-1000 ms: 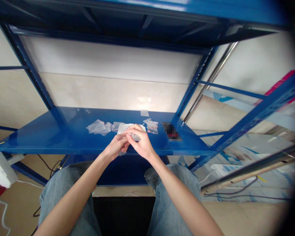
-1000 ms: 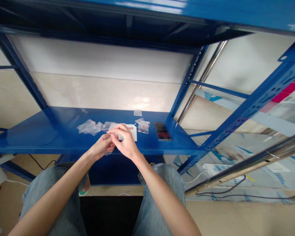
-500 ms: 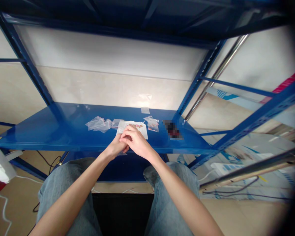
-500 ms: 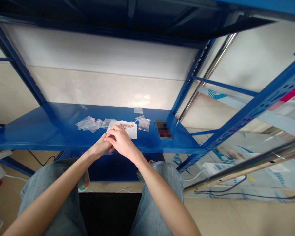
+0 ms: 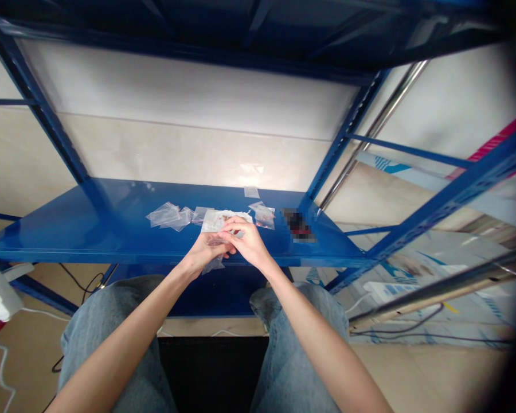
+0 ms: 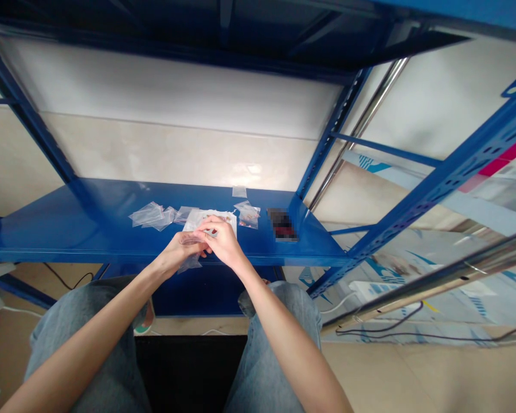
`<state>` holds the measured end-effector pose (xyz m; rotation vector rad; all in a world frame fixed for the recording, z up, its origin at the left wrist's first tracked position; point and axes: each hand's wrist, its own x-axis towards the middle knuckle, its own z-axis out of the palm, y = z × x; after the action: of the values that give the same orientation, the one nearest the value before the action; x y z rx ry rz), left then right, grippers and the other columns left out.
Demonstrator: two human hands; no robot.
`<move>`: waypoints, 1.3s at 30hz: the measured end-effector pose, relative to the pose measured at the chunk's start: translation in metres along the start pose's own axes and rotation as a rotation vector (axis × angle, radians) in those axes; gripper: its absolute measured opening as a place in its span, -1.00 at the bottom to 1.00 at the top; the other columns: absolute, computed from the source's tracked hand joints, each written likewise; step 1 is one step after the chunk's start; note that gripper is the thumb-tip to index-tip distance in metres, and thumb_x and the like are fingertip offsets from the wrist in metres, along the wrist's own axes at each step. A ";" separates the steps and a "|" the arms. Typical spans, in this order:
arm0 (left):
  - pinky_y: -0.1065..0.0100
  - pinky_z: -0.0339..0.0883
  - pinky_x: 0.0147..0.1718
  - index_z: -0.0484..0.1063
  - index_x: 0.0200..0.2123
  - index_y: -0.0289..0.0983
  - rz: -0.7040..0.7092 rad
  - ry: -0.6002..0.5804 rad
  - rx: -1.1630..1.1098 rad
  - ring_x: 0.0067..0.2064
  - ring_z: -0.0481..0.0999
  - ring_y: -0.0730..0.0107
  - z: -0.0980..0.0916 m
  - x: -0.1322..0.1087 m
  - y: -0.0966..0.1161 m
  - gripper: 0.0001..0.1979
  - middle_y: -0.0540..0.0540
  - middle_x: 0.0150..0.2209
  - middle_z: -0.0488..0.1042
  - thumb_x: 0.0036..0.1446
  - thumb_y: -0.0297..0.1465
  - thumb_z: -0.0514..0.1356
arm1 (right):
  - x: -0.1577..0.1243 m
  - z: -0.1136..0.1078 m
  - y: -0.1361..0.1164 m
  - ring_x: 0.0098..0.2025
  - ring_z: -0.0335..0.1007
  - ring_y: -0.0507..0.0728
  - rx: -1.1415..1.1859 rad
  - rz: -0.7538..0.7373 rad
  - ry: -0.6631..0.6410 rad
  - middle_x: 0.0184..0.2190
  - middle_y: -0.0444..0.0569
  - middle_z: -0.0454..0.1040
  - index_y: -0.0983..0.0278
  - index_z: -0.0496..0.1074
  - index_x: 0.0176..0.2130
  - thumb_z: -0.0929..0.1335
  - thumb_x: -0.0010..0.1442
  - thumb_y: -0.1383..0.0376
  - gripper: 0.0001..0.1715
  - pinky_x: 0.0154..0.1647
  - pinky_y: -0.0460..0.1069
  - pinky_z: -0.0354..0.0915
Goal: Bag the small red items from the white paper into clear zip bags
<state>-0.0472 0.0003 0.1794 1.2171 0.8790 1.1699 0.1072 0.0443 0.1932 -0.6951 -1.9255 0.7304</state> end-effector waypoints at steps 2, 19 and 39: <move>0.40 0.40 -0.37 0.61 -0.33 -0.37 0.003 -0.012 -0.009 -0.40 0.53 0.38 -0.001 0.000 -0.001 -0.73 -0.18 -0.41 0.60 -0.02 -0.28 0.44 | 0.002 -0.004 0.006 -0.16 0.48 0.16 0.015 0.007 0.047 -0.25 -0.02 0.57 0.21 0.63 -0.30 0.43 0.28 0.15 -0.78 -0.17 0.03 0.34; 0.41 0.34 -0.46 0.35 -0.27 -0.26 0.002 -0.073 -0.294 -0.52 0.44 0.48 -0.016 0.003 -0.002 -0.70 0.02 -0.45 0.45 0.00 -0.34 0.40 | 0.038 -0.042 0.093 -0.02 0.32 0.25 -0.818 0.123 0.057 -0.17 0.05 0.52 0.21 0.65 -0.25 0.43 0.22 0.46 -0.81 0.02 0.11 0.24; 0.32 0.44 -0.30 0.44 -0.24 -0.30 0.010 -0.223 -0.151 -0.30 0.61 0.26 -0.009 0.000 -0.008 -0.61 -0.18 -0.34 0.60 -0.04 -0.24 0.47 | 0.019 -0.021 0.018 -0.04 0.45 0.18 -0.045 -0.049 0.158 -0.16 0.00 0.53 0.20 0.63 -0.28 0.48 0.20 0.22 -0.89 0.06 0.11 0.32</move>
<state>-0.0540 0.0030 0.1699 1.2020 0.6076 1.0647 0.1215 0.0743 0.1991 -0.7099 -1.8123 0.5856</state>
